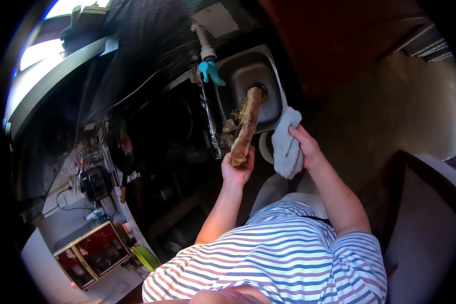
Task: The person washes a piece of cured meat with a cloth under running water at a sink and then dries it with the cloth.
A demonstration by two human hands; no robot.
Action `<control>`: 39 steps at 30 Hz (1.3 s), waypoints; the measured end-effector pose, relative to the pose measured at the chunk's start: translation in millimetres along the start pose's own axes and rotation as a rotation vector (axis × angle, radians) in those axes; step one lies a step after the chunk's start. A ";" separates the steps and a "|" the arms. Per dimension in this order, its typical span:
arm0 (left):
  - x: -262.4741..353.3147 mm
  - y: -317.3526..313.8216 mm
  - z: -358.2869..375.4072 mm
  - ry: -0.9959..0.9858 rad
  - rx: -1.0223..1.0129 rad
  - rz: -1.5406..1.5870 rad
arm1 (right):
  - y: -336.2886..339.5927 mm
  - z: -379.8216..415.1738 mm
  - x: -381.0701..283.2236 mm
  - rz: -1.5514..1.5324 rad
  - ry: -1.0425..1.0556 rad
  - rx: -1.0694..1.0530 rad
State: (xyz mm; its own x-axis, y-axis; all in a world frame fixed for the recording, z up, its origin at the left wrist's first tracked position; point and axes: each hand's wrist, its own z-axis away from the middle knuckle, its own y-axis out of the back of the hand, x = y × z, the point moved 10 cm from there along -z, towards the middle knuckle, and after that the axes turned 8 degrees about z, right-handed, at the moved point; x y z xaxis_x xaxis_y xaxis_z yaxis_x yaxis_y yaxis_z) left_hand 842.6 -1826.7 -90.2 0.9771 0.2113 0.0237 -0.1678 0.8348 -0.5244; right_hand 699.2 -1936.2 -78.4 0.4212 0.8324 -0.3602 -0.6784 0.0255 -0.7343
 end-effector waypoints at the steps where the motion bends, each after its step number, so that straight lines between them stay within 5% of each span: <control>1: 0.8 -0.9 0.8 -0.029 0.006 -0.046 | -4.6 -3.0 -5.7 -0.001 0.003 0.005; 8: -0.1 10.1 -10.7 -0.026 -0.048 -0.156 | -31.1 -29.8 -7.8 0.308 0.242 -0.012; 11: 16.7 -2.7 -12.7 -0.168 -0.085 -0.343 | -18.6 -15.4 29.7 0.402 -0.069 -0.102; 17: 24.4 -17.5 -19.7 -0.462 -0.172 -0.626 | 9.4 -4.8 76.0 0.088 -0.233 -0.026; 32: 18.5 -4.5 -36.0 -0.402 -0.079 -0.543 | 4.7 9.5 79.5 0.371 -0.450 0.040; 34: 23.6 -0.7 -40.7 -0.425 -0.038 -0.554 | 7.6 12.8 37.1 0.723 -0.113 0.131; 36: 28.0 4.2 -43.0 -0.443 0.009 -0.562 | -0.9 15.2 20.0 0.924 -0.008 0.084; 38: 27.3 7.5 -46.6 -0.421 0.075 -0.609 | -79.9 38.0 -17.5 1.593 0.611 -0.126; 39: 22.0 4.2 -46.7 -0.421 0.069 -0.603 | -97.3 43.1 -9.9 1.779 0.572 -0.155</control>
State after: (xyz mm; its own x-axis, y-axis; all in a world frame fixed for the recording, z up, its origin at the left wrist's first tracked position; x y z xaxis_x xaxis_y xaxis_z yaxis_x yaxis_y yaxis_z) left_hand 869.5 -1842.3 -131.7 0.7718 -0.1282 0.6228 0.3611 0.8946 -0.2632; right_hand 735.1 -1923.0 21.5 -0.4779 -0.4375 -0.7617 -0.4528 -0.6204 0.6404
